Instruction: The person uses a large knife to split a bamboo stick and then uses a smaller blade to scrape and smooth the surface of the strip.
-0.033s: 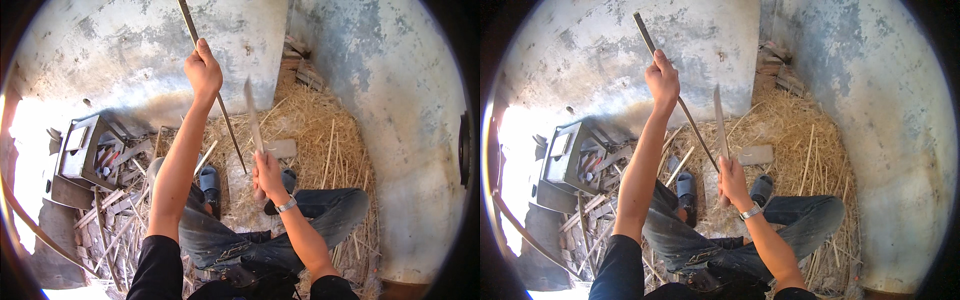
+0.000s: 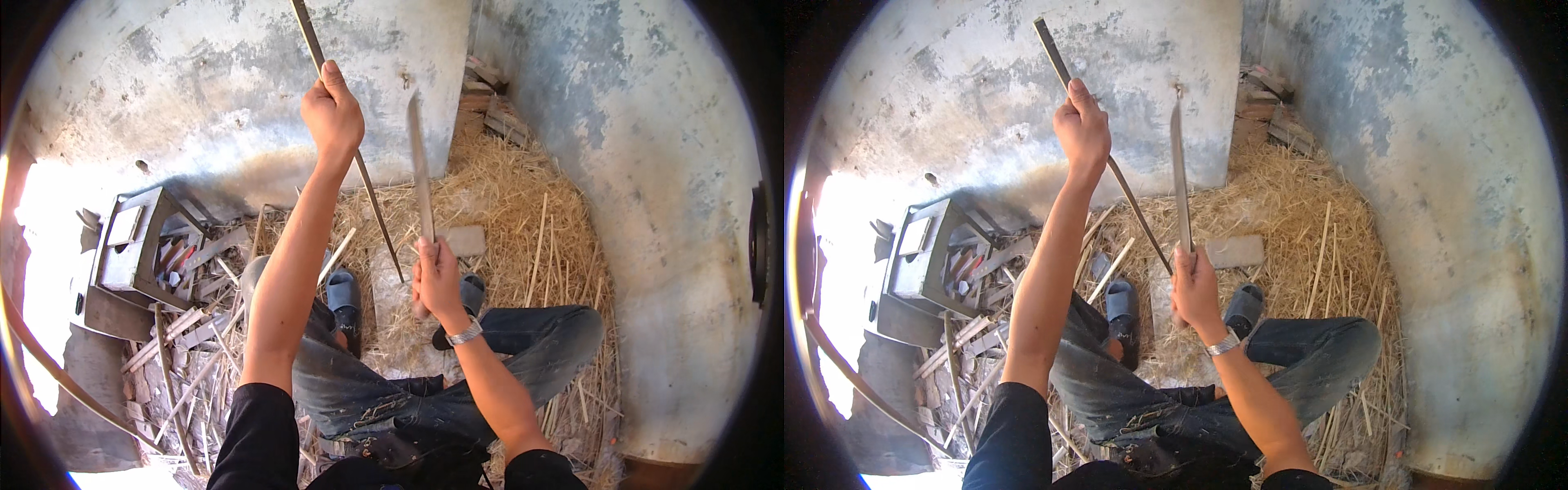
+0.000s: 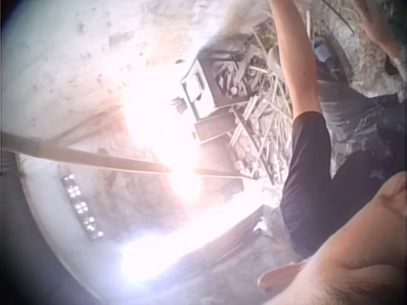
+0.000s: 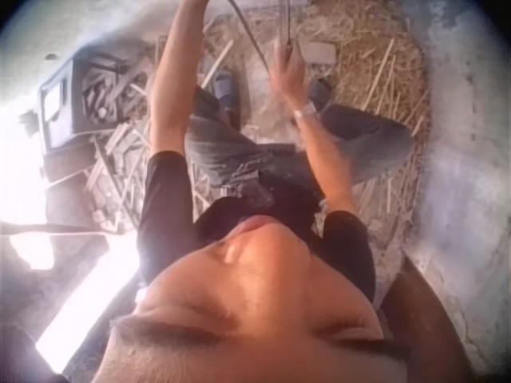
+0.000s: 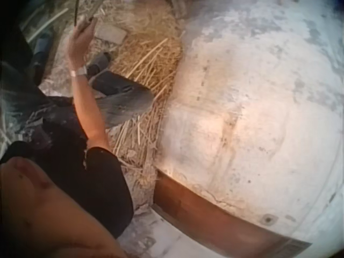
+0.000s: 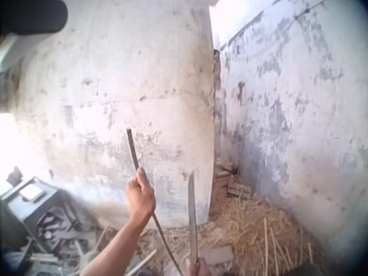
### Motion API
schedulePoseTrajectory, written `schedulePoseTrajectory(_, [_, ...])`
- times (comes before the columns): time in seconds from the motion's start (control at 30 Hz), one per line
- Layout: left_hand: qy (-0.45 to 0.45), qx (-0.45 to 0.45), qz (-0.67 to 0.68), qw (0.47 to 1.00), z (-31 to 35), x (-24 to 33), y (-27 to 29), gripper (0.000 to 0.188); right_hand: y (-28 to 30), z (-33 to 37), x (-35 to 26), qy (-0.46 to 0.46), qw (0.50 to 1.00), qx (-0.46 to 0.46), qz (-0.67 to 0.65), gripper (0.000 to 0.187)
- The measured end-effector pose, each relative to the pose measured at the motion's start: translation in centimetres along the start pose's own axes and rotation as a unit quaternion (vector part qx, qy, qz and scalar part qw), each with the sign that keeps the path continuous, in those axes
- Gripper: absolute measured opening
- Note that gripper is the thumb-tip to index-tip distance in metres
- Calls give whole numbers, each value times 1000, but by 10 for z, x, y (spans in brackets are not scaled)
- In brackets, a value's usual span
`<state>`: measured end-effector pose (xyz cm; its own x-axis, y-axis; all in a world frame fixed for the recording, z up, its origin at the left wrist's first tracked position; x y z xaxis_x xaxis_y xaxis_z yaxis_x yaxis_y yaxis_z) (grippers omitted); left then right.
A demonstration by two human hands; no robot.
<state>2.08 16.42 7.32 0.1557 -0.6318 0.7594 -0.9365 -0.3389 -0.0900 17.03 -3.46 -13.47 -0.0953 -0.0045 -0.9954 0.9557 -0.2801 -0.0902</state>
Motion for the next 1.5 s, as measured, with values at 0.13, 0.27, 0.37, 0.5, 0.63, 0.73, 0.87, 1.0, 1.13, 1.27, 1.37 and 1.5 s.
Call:
schedulePoseTrajectory(0.13, [36,3,-26,999,0,0,4,65,-15,33,65,191,956,104,198,37])
schedulePoseTrajectory(0.27, [55,13,32,998,9,15,-29,65,94,62,311,-211,910,-25,357,40])
schedulePoseTrajectory(0.37, [46,12,9,999,-2,-25,35,63,44,62,257,-382,918,-33,106,45])
schedulePoseTrajectory(0.5, [18,-62,182,981,-16,-7,25,58,40,-3,158,-148,980,7,135,44])
schedulePoseTrajectory(0.63, [30,-148,232,961,-19,-16,-7,57,16,-49,45,-99,995,11,-12,41])
schedulePoseTrajectory(0.73, [55,-220,275,934,-28,-21,-20,58,15,-67,-16,9,998,44,-46,35])
schedulePoseTrajectory(0.87, [102,-255,310,910,-42,-40,-16,58,2,-69,-15,108,983,101,-106,29])
schedulePoseTrajectory(1.0, [116,-246,341,900,-46,-44,-23,58,6,-22,121,36,997,52,50,34])
schedulePoseTrajectory(1.13, [114,-221,372,895,-51,-52,-17,57,12,-5,205,0,959,90,270,41])
schedulePoseTrajectory(1.27, [121,-211,346,906,-54,-61,-12,57,26,-61,167,-149,980,64,115,42])
schedulePoseTrajectory(1.37, [125,-227,350,900,-62,-66,-16,57,15,-95,24,14,997,72,-8,35])
schedulePoseTrajectory(1.5, [122,-224,352,901,-63,-75,-15,56,-5,-70,32,108,983,145,-33,30])
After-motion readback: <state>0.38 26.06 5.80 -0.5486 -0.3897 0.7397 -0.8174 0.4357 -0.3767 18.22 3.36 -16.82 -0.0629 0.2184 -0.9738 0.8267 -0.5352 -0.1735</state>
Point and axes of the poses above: each hand's wrist, its own z-axis away from the middle knuckle, its own y-axis out of the back of the hand, x = y × z, the point moved 6 cm from there along -z, towards the middle knuckle, and after that the axes turned 1 degree about x, right-handed, at the moved point
